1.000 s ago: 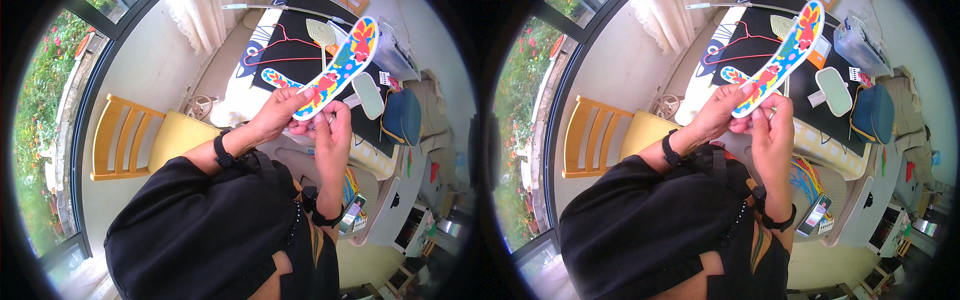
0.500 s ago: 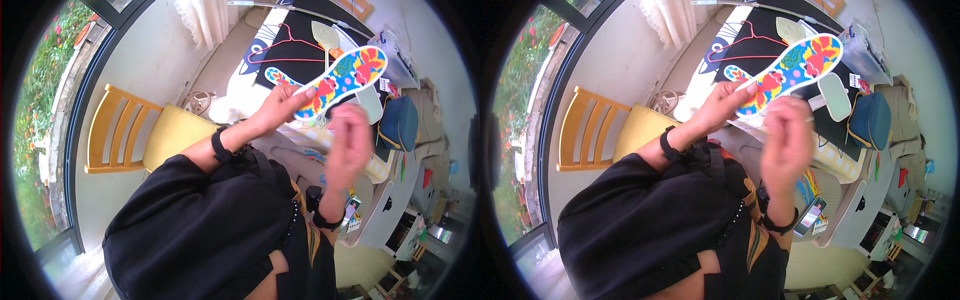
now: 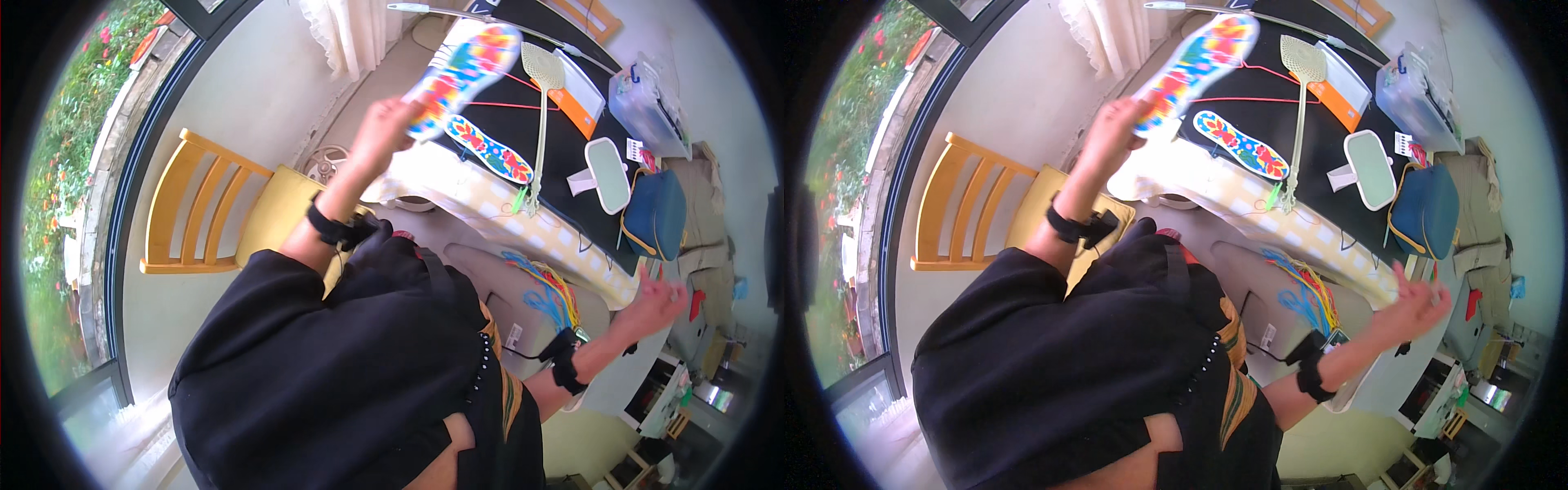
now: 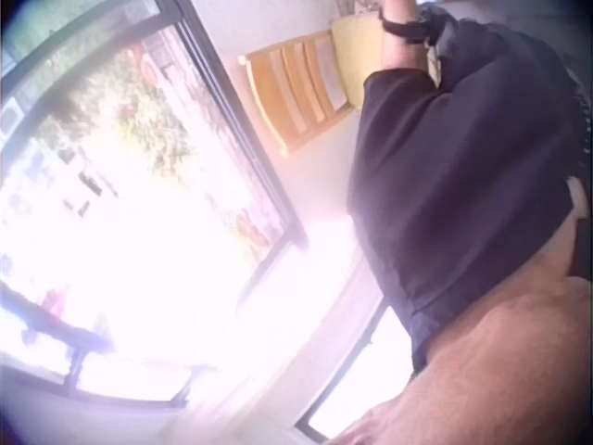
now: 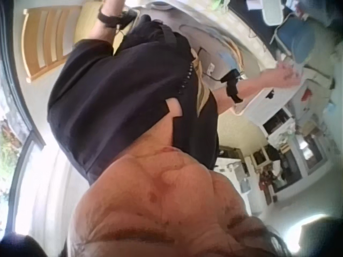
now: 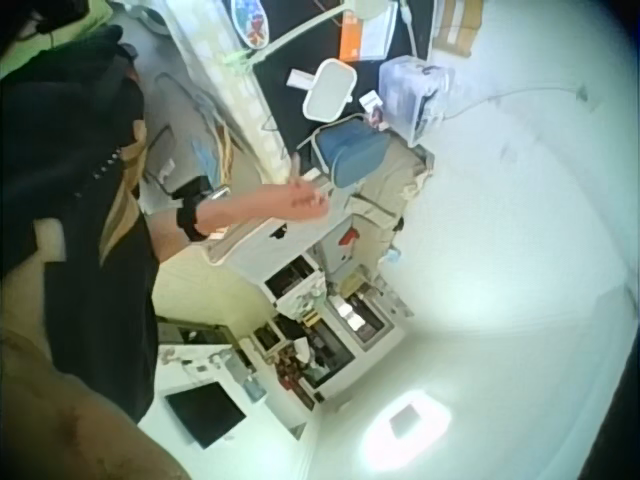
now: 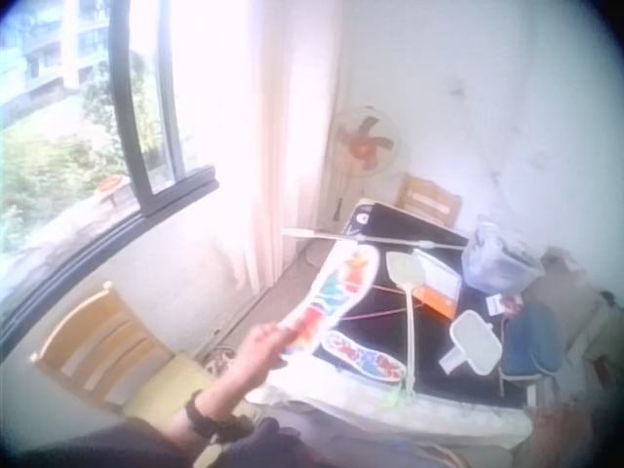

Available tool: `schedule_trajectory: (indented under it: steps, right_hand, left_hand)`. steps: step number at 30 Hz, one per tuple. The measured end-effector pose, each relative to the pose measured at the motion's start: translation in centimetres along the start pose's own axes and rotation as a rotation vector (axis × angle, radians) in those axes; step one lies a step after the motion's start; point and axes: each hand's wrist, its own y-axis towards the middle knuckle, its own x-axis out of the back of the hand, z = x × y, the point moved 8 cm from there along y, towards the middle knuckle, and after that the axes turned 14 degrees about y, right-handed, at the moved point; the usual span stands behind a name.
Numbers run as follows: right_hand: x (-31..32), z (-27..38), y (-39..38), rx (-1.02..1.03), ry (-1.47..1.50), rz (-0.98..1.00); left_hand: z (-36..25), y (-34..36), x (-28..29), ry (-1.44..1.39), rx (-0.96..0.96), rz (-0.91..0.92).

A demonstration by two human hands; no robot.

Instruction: The person holds a colorful shoe insole and attaches a small plastic tube to its heel area.

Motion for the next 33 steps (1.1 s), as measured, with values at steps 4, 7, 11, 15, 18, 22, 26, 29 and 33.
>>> schedule_trajectory:
  steps: [4, 7, 11, 15, 18, 22, 26, 29, 33]
  right_hand:
    - [-12.7, 1.7, -7.9, -0.246, 0.122, 0.422]
    - [-17.9, 4.6, -12.3, -0.213, 0.009, 0.644]
    - [-19.3, 5.8, -13.5, 0.086, -0.118, 0.771]
    - [-19.5, 6.6, -13.8, 0.154, -0.135, 0.818]
    - [-19.3, 6.8, -13.5, 0.159, -0.11, 0.806]
    - [-19.2, 6.6, -13.2, 0.142, -0.088, 0.799]
    - [-19.2, 5.9, -12.7, 0.021, -0.112, 0.817]
    - [-19.1, 5.4, -12.4, -0.006, -0.111, 0.811]
    - [-19.1, 5.1, -12.2, -0.045, -0.179, 0.823]
  left_hand:
    - [-3.8, -3.9, -6.2, 0.057, -0.116, 0.27]
    - [-4.8, -5.2, -7.6, 0.083, -0.168, 0.297]
    - [-5.3, -5.9, -8.4, 0.087, -0.172, 0.345]
    - [-5.1, -6.1, -8.6, 0.071, -0.184, 0.338]
    - [-5.3, -6.2, -8.8, 0.088, -0.171, 0.338]
    - [-5.3, -6.0, -9.0, 0.082, -0.176, 0.351]
    - [-5.5, -5.8, -9.4, 0.078, -0.191, 0.349]
    - [-5.5, -5.7, -9.7, 0.089, -0.185, 0.358]
    - [-5.4, -5.4, -9.9, 0.092, -0.192, 0.343]
